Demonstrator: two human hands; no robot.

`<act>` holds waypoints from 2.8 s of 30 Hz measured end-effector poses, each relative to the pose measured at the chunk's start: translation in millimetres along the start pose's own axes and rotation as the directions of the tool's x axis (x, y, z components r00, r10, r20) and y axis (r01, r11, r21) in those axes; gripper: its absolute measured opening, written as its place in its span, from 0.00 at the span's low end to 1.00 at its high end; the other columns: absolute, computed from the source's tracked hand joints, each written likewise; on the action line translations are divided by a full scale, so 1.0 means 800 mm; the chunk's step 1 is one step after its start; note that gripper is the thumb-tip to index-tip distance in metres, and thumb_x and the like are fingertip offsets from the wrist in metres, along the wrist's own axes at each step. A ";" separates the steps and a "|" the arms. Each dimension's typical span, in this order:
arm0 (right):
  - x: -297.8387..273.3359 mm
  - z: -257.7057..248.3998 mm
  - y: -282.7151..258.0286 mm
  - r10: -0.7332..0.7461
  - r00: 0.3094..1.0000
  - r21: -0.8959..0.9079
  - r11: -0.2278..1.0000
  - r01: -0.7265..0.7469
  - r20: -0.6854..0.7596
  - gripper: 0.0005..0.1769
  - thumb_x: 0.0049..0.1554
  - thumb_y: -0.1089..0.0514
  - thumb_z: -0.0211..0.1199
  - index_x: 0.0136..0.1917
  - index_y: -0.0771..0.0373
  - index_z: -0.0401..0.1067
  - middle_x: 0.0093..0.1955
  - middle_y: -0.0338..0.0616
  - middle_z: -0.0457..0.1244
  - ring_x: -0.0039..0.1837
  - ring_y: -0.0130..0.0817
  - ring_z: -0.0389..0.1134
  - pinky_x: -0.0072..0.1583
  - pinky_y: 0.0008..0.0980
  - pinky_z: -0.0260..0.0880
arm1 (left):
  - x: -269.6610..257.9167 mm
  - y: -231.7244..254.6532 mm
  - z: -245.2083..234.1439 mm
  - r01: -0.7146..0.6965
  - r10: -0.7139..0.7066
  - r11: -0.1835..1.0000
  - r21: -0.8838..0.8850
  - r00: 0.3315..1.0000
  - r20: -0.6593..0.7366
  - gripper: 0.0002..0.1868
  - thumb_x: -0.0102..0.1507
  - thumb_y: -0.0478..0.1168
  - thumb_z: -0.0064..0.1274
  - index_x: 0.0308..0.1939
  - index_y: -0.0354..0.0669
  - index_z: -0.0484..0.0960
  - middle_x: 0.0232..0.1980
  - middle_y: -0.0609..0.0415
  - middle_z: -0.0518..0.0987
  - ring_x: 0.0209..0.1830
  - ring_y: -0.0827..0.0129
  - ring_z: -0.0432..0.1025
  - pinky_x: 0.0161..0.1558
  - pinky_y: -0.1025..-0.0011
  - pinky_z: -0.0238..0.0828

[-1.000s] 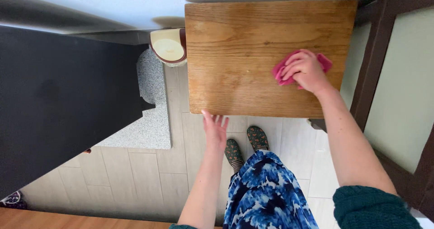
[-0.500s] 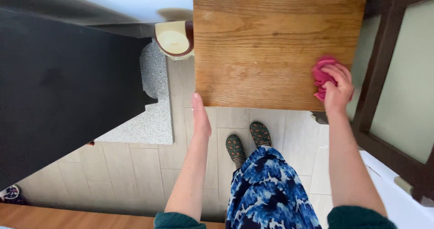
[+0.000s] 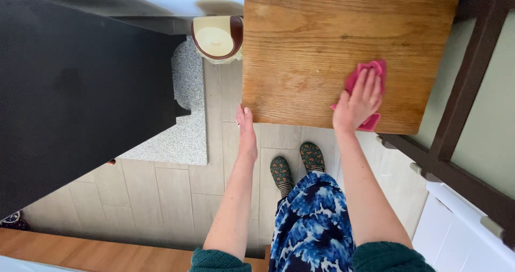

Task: Wiping down various furniture surfaces and moving objects to clean underneath them with a cloth

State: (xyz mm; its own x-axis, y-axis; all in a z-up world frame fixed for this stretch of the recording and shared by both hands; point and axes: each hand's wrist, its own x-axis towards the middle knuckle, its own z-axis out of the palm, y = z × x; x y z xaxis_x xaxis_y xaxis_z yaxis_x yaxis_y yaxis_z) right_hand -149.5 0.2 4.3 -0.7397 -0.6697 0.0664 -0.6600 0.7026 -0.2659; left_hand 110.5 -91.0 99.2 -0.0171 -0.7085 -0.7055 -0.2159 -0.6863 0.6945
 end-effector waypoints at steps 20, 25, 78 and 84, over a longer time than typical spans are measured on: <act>-0.045 0.026 -0.236 -0.308 0.944 0.079 0.951 0.300 0.122 0.40 0.53 0.56 0.60 0.79 0.50 0.61 0.82 0.37 0.52 0.82 0.38 0.46 0.75 0.50 0.40 | 0.010 -0.018 -0.012 0.050 -0.048 0.986 -0.160 0.999 0.018 0.44 0.72 0.67 0.32 0.83 0.45 0.45 0.85 0.41 0.38 0.85 0.45 0.31 0.80 0.43 0.28; -0.078 0.044 -0.270 -0.538 0.833 0.273 0.827 0.491 0.128 0.37 0.53 0.56 0.58 0.76 0.46 0.63 0.79 0.31 0.55 0.81 0.32 0.48 0.76 0.46 0.42 | 0.008 0.008 0.001 0.084 -0.049 0.857 -0.509 0.995 0.082 0.34 0.74 0.63 0.32 0.80 0.56 0.57 0.84 0.53 0.48 0.85 0.53 0.41 0.81 0.52 0.37; -0.113 -0.103 0.244 0.585 0.231 0.493 -0.339 -0.801 0.778 0.21 0.38 0.70 0.57 0.46 0.58 0.76 0.37 0.47 0.66 0.40 0.41 0.72 0.42 0.29 0.77 | 0.083 -0.135 0.017 0.083 -0.274 0.581 -0.810 0.957 -0.098 0.25 0.64 0.52 0.67 0.58 0.58 0.70 0.57 0.53 0.66 0.62 0.48 0.68 0.66 0.45 0.67; -0.087 -0.077 0.197 0.347 0.204 0.401 -0.743 -0.536 0.915 0.08 0.43 0.69 0.61 0.38 0.61 0.74 0.35 0.46 0.67 0.43 0.43 0.73 0.50 0.35 0.75 | 0.076 -0.139 0.027 0.230 -0.308 0.541 -0.809 0.949 0.064 0.27 0.63 0.48 0.67 0.58 0.47 0.68 0.52 0.51 0.68 0.55 0.49 0.73 0.59 0.45 0.75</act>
State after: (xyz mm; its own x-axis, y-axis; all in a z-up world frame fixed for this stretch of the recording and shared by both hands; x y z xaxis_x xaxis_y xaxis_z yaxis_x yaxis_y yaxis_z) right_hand -210.5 172.2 16.8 -0.2596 -0.1125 -0.9591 0.9394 -0.2597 -0.2238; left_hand 112.1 -54.0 -24.2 -0.0126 -0.4506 -0.8926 0.6690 -0.6672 0.3274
